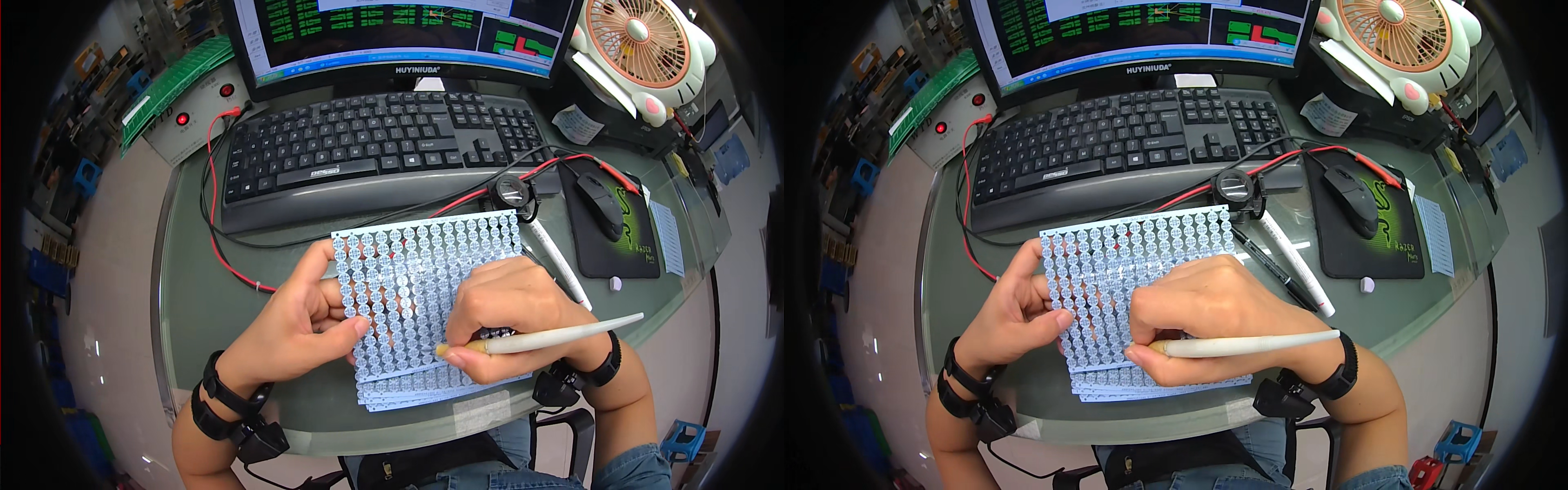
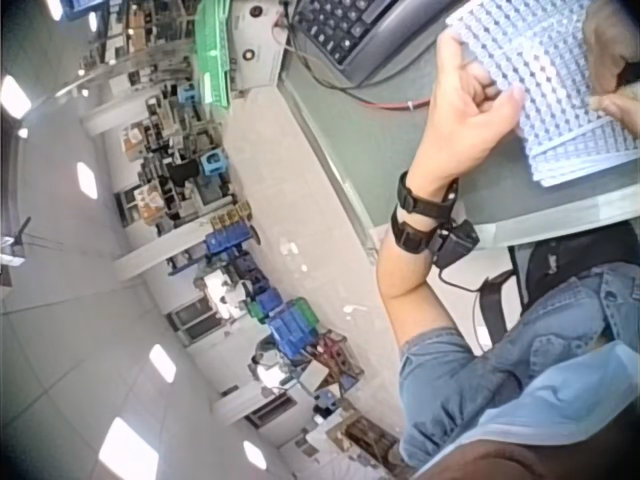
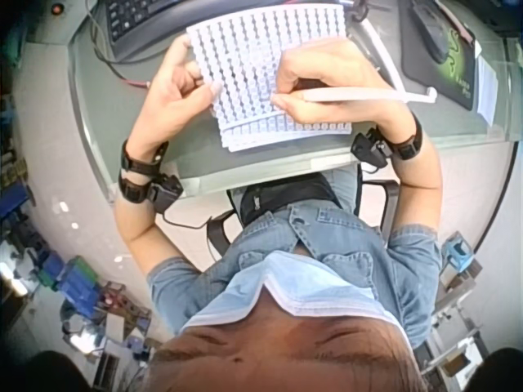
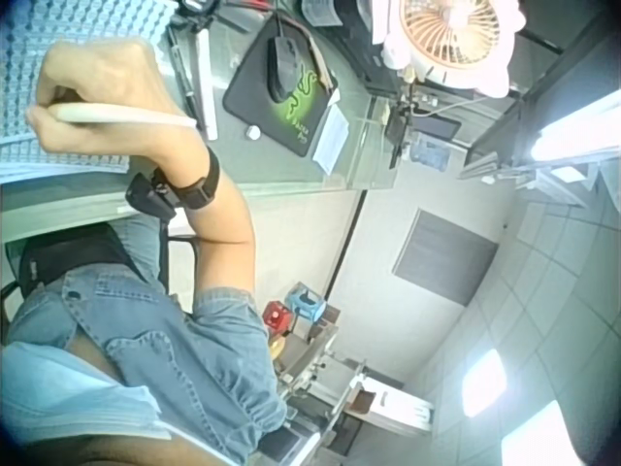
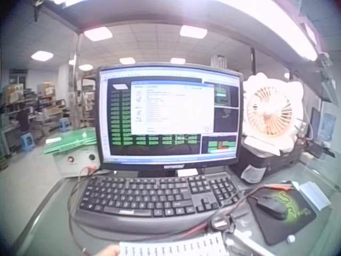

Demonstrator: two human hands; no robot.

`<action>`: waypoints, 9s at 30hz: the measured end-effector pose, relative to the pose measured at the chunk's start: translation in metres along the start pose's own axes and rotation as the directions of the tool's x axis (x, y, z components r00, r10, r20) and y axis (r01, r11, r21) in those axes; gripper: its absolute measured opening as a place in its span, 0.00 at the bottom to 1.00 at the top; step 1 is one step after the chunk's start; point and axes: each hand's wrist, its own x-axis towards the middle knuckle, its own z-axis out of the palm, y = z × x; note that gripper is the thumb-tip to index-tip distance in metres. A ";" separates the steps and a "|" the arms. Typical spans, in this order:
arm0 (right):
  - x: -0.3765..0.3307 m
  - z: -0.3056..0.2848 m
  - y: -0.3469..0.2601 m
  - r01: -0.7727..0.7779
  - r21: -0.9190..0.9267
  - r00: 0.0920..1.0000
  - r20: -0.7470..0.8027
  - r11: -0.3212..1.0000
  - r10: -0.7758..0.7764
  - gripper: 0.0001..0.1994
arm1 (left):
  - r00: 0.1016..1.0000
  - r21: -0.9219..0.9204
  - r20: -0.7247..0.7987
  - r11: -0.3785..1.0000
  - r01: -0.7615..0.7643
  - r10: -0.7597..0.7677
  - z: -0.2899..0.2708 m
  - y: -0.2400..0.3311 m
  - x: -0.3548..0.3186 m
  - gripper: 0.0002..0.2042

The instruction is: Probing or testing an LED grid panel at a workstation using a probe tool.

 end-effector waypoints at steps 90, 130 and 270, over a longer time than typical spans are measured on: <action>0.039 -0.019 -0.013 -0.106 -0.130 0.992 -0.079 0.986 0.096 0.06 | 0.982 -0.147 0.038 0.973 -0.177 0.184 0.004 -0.008 -0.002 0.24; 0.027 0.015 -0.033 0.113 -0.656 0.992 0.120 0.747 -0.046 0.14 | 0.987 -0.199 0.057 0.971 -0.134 0.148 0.000 -0.003 -0.002 0.26; 0.050 -0.014 -0.019 -0.326 -0.014 0.936 -0.148 0.945 0.320 0.11 | 0.990 -0.163 0.018 0.977 -0.136 0.141 0.002 -0.004 0.001 0.25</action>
